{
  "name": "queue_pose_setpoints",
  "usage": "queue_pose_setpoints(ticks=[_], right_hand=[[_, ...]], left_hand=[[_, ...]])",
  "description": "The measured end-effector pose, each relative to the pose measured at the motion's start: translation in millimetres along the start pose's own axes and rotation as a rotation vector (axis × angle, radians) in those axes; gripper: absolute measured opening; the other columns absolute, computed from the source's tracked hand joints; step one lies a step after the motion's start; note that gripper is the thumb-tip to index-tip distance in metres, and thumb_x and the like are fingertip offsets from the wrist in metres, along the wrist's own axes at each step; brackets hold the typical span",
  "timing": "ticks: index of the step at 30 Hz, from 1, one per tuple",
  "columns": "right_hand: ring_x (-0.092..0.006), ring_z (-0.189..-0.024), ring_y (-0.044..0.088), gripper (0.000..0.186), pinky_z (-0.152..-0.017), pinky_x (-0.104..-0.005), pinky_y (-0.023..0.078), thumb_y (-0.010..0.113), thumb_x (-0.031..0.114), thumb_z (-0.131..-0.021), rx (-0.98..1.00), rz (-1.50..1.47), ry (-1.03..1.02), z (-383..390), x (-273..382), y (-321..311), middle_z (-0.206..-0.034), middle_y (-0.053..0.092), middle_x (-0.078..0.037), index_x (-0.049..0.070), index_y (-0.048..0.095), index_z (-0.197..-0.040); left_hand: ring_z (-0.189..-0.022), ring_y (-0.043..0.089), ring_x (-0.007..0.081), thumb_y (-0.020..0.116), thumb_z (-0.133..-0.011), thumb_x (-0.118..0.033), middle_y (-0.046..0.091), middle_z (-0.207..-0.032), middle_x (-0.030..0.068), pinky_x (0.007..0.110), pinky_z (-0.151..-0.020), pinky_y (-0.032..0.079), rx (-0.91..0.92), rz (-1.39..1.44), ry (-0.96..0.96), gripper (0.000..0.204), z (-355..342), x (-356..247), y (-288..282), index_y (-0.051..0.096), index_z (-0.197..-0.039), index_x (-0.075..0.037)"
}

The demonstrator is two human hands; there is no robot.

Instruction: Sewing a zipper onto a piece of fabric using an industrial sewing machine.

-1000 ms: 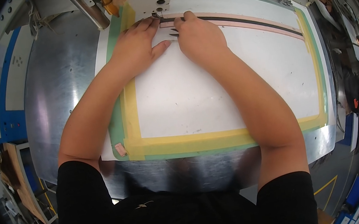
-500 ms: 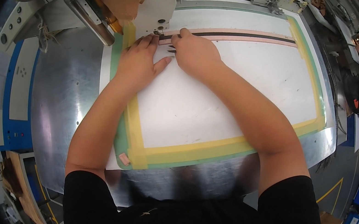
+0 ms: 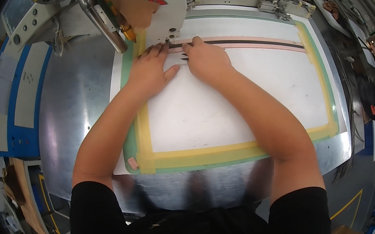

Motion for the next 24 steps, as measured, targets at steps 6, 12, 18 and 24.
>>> queue_pose_setpoints(ticks=[6, 12, 18, 24], right_hand=[[-0.0356, -0.109, 0.072, 0.042, -0.092, -0.0458, 0.06, 0.056, 0.008, -0.097, 0.074, 0.035, 0.144, 17.0, -36.1, -11.4, -0.13, 0.064, -0.017, 0.007, 0.067, -0.138], [-0.0354, -0.11, 0.071, 0.041, -0.092, -0.0463, 0.06, 0.054, 0.008, -0.097, 0.097, 0.011, 0.124, 15.4, -32.0, -12.4, -0.13, 0.061, -0.017, 0.006, 0.066, -0.136], [-0.0355, -0.111, 0.071, 0.04, -0.091, -0.0469, 0.06, 0.054, 0.008, -0.097, 0.091, -0.032, 0.097, 14.0, -24.1, -12.4, -0.128, 0.061, -0.018, 0.005, 0.065, -0.136], [-0.0368, -0.106, 0.072, 0.04, -0.089, -0.0477, 0.061, 0.051, 0.008, -0.099, 0.078, -0.039, 0.073, 10.3, -12.4, -10.0, -0.128, 0.061, -0.018, 0.004, 0.065, -0.137]], left_hand=[[-0.147, 0.046, 0.0341, 0.058, -0.102, -0.046, 0.051, -0.158, 0.018, 0.048, -0.121, 0.035, -0.04, -0.005, 0.008, 0.069, 1.1, 2.6, 5.9, 0.049, -0.154, -0.002], [-0.143, 0.048, 0.0384, 0.057, -0.102, -0.044, 0.051, -0.155, 0.0198, 0.051, -0.12, 0.035, -0.102, -0.041, 0.01, 0.064, 5.5, 4.0, 8.8, 0.05, -0.155, -0.01], [-0.138, 0.051, 0.0422, 0.058, -0.101, -0.042, 0.053, -0.15, 0.023, 0.054, -0.118, 0.035, -0.081, -0.078, -0.027, 0.058, 5.3, -1.3, 0.8, 0.055, -0.152, -0.016], [-0.136, 0.052, 0.0413, 0.059, -0.101, -0.039, 0.054, -0.148, 0.0214, 0.055, -0.117, 0.036, -0.174, -0.125, 0.032, 0.058, 1.0, -7.4, 12.2, 0.056, -0.147, -0.004]])
Point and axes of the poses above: each hand's wrist, its own z-axis away from the middle knuckle, its own y-axis out of the palm, x = y × z, the point moved 3 cm from there along -z, towards the middle knuckle
